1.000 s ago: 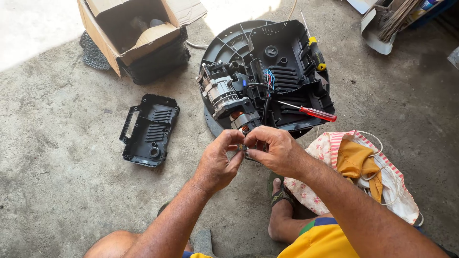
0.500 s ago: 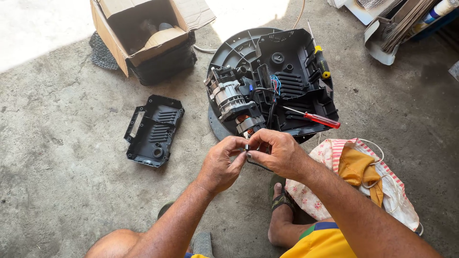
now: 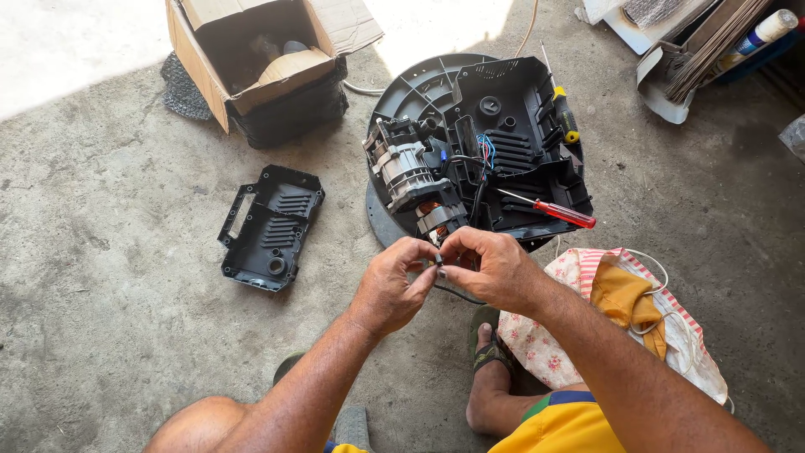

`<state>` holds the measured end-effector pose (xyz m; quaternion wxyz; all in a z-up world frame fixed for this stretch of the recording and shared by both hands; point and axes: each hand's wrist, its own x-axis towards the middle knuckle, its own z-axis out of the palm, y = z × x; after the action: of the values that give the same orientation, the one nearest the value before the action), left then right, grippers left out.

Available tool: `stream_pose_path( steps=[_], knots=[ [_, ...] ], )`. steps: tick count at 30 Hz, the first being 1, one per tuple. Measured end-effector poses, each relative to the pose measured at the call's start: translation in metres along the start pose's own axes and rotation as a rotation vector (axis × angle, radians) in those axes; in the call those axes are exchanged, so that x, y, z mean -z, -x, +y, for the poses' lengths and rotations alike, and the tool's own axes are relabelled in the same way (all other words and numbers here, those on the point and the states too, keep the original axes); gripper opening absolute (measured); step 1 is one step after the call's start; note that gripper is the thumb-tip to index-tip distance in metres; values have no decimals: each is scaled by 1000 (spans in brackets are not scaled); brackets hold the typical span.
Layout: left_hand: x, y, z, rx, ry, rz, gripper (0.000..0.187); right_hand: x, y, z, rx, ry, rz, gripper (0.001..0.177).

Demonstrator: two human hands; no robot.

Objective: The person uses a screwdriver to adjust components inside a disassembled robotic vacuum cleaner. They then search through a sack and retrieve a black rectangular part, which they fit into the device.

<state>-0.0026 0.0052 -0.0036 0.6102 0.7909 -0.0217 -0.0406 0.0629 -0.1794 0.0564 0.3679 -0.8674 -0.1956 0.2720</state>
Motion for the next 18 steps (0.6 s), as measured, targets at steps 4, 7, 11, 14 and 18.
stream_pose_path(
  steps=[4,7,11,14,18],
  knots=[
    [0,-1,1,3,-1,7,17,2,1,1,-5,-16,-8,22],
    [0,-2,1,-18,-25,18,16,3,2,1,-4,-7,-9,23],
    [0,-3,1,-31,-42,23,13,4,2,1,1,-14,-1,23],
    [-1,-5,0,-66,-63,32,13,5,2,2,-4,-9,7,24],
    [-1,-5,0,-90,-46,39,15,5,2,3,-8,8,12,26]
  ],
)
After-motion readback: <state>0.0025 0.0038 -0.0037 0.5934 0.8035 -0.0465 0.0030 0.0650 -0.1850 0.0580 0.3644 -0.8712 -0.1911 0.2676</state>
